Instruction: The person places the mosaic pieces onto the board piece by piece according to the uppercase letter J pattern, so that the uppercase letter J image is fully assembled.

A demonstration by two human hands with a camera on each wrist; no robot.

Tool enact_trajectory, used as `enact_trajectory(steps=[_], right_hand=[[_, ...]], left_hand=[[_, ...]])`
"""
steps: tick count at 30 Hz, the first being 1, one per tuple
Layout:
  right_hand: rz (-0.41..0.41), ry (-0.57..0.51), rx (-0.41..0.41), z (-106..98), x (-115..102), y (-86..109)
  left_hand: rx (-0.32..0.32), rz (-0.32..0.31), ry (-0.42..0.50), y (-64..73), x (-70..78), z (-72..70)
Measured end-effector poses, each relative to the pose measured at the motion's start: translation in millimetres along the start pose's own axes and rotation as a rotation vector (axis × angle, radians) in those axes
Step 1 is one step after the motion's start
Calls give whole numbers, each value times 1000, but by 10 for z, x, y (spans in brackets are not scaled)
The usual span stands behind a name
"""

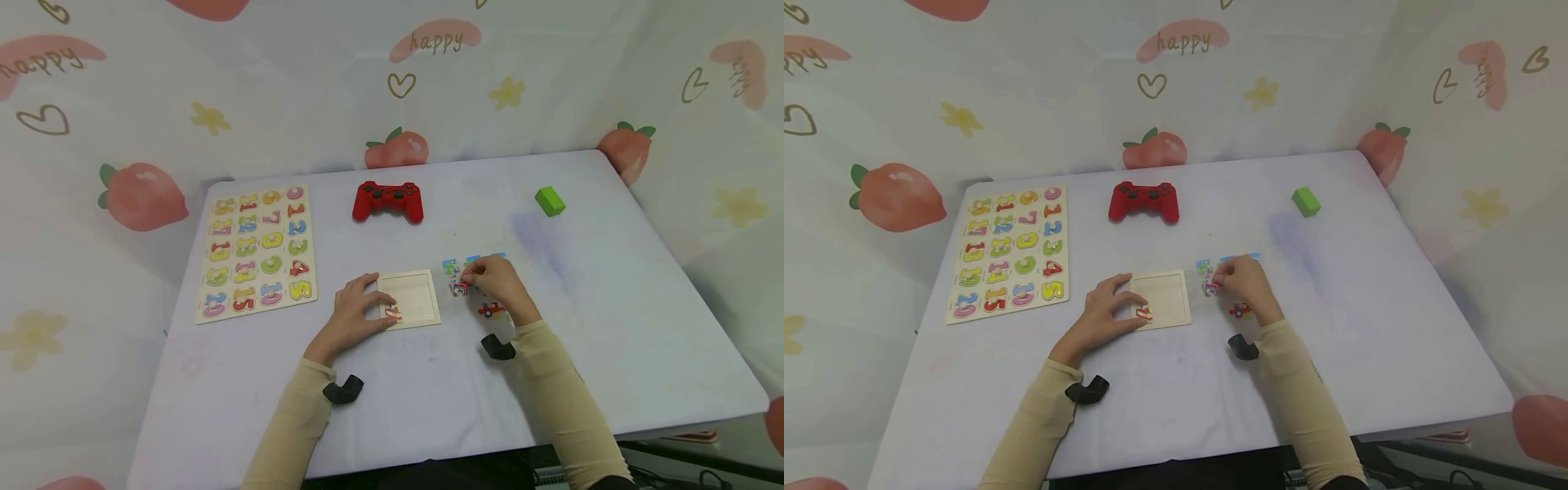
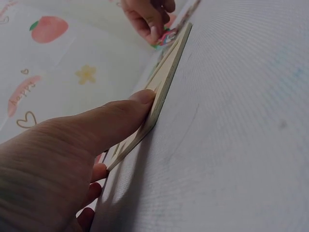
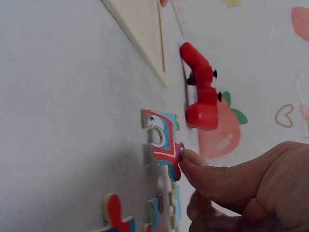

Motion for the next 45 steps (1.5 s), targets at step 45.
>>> enact_trajectory(steps=[45], right_hand=[[-273,55,23,559,-664,366]], left_hand=[[-53,40,-77,25,-16,21]])
Point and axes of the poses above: each hand's wrist, its own y-axis away from the middle knuckle, its own z-axis out of the palm, x = y × z, the point moved 8 cm from there along -y, towards the middle knuckle, and after that the axes turned 5 degrees about x, right-handed, at the moved point
